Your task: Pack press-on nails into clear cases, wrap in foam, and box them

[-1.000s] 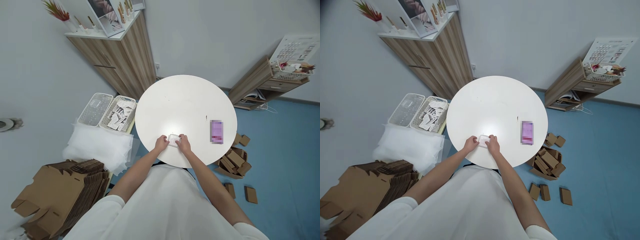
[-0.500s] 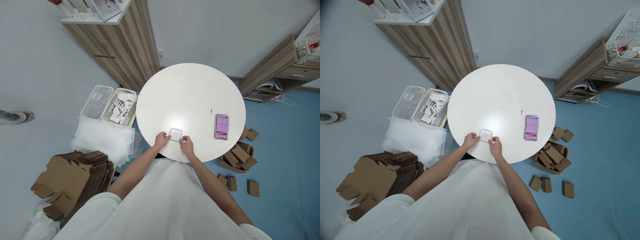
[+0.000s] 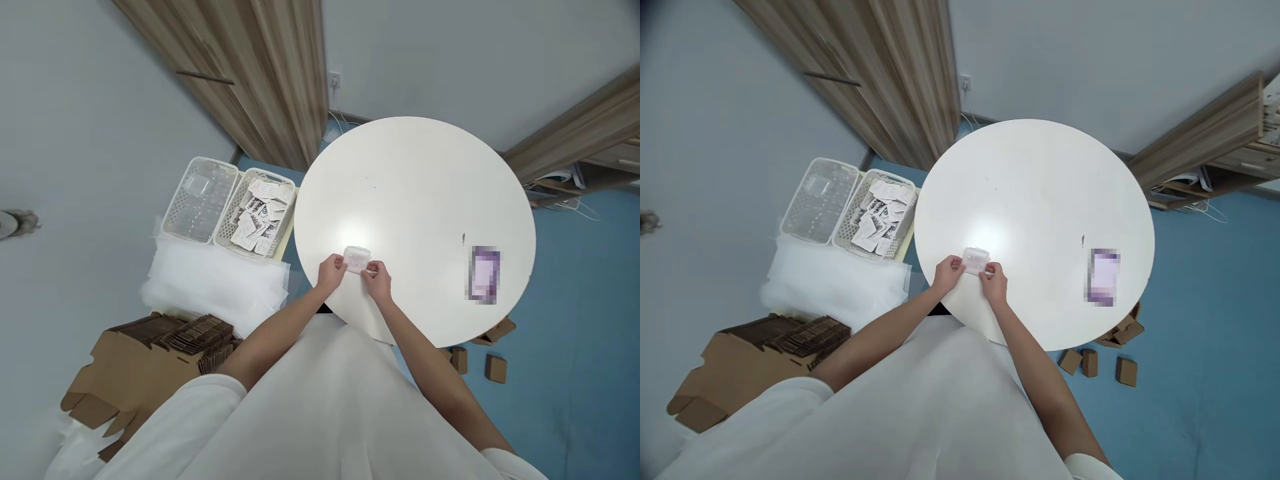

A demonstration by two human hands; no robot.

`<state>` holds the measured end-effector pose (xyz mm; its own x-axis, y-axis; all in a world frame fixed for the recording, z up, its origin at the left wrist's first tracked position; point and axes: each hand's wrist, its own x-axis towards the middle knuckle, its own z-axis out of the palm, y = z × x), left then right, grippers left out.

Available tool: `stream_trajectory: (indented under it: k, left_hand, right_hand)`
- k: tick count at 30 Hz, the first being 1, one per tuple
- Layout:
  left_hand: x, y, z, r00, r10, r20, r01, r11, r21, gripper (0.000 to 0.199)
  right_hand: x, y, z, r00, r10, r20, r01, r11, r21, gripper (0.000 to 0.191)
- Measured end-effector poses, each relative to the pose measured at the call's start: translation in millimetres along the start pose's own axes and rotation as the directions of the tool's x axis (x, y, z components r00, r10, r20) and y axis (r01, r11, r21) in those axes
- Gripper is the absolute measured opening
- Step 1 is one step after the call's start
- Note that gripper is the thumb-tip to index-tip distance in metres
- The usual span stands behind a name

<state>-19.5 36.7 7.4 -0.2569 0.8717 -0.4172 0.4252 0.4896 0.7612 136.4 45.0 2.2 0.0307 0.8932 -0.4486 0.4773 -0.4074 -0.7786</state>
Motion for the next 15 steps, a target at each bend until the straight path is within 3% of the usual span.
stream_trajectory:
  k: [8, 11, 15]
  left_hand:
    - [58.0, -35.2, -78.1, 0.988, 0.063, -0.142, -0.071, 0.996, -0.053, 0.028]
    - [75.3, -40.0, -92.8, 0.985, 0.07, -0.158, -0.084, 0.993, -0.087, 0.033]
    - [90.6, -40.9, -99.1, 0.98, 0.096, -0.174, -0.116, 0.988, -0.107, 0.038]
  right_hand:
    - [44.6, -72.7, 84.5, 0.991, -0.106, 0.081, 0.106, 0.994, 0.0, 0.031]
    - [57.6, -89.0, 102.7, 0.991, -0.112, 0.078, 0.111, 0.994, 0.016, 0.032]
    - [67.4, -101.7, 113.2, 0.991, -0.115, 0.062, 0.114, 0.993, 0.025, 0.031]
